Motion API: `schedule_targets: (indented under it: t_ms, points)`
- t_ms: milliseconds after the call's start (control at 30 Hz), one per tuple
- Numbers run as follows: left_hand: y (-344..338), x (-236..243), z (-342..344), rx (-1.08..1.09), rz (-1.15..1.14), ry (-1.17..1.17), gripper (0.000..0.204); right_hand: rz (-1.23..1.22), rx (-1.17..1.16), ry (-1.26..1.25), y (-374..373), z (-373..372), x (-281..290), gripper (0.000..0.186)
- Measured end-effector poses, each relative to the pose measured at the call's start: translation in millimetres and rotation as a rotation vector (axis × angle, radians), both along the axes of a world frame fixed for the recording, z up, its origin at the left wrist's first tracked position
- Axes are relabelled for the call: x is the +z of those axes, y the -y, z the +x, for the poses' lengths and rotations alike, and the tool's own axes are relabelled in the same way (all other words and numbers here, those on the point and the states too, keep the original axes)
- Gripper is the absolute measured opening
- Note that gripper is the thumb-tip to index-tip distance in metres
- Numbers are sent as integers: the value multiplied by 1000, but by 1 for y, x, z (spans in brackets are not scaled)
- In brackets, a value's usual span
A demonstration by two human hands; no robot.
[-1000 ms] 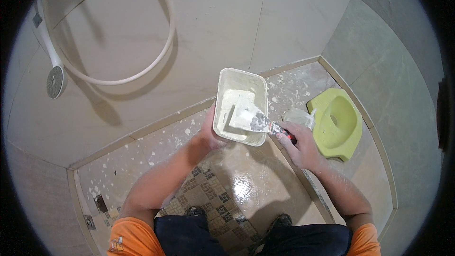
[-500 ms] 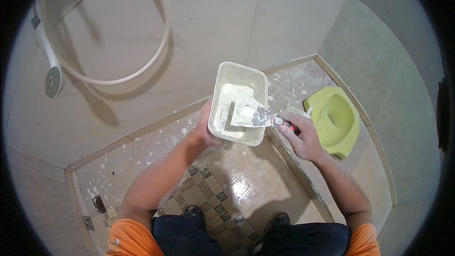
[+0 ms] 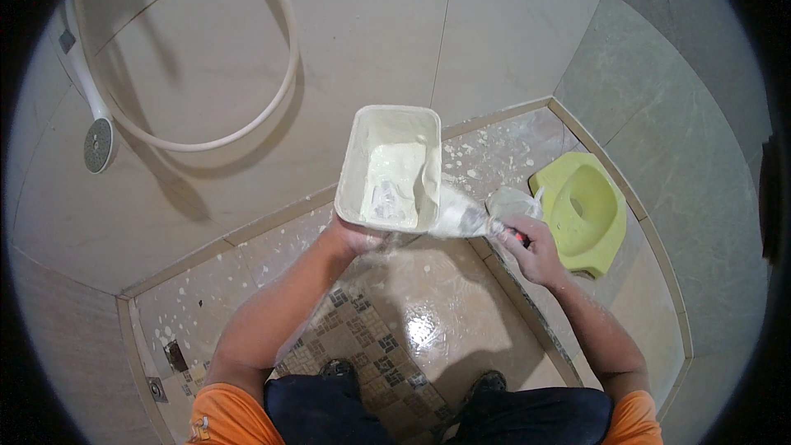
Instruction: The person scrapes plaster from a container and applies it to a wall using a putty knife.
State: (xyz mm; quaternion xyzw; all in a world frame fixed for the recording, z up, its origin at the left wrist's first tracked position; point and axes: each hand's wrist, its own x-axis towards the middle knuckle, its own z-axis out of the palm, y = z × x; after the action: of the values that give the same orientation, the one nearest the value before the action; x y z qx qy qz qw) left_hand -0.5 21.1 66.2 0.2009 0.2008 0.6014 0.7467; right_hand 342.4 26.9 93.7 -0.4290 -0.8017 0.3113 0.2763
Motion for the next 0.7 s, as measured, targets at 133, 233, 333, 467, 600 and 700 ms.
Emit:
schedule_targets:
  t_ms: [133, 233, 333, 467, 600, 700]
  points:
    - [-4, 4, 1, 82, 99, -158, 48, -9, -16, 105, 2, 8, -4, 31]
    - [-9, 9, -4, -49, 100, 101, 51, -184, -107, -51, -2, 10, -2, 29]
    - [-9, 14, 0, -25, -47, 152, 55, -664, -87, -435, -4, -2, 10, 46]
    - [0, 25, 15, -15, -80, 102, 57, -1207, -21, -786, 3, -23, 21, 65]
    - [5, 22, 26, -43, 2, 16, 52, -1274, -24, -786, 3, -32, 26, 65]
    - [3, 8, 20, -147, 94, 151, 46, -1231, 67, -724, 6, -33, 33, 64]
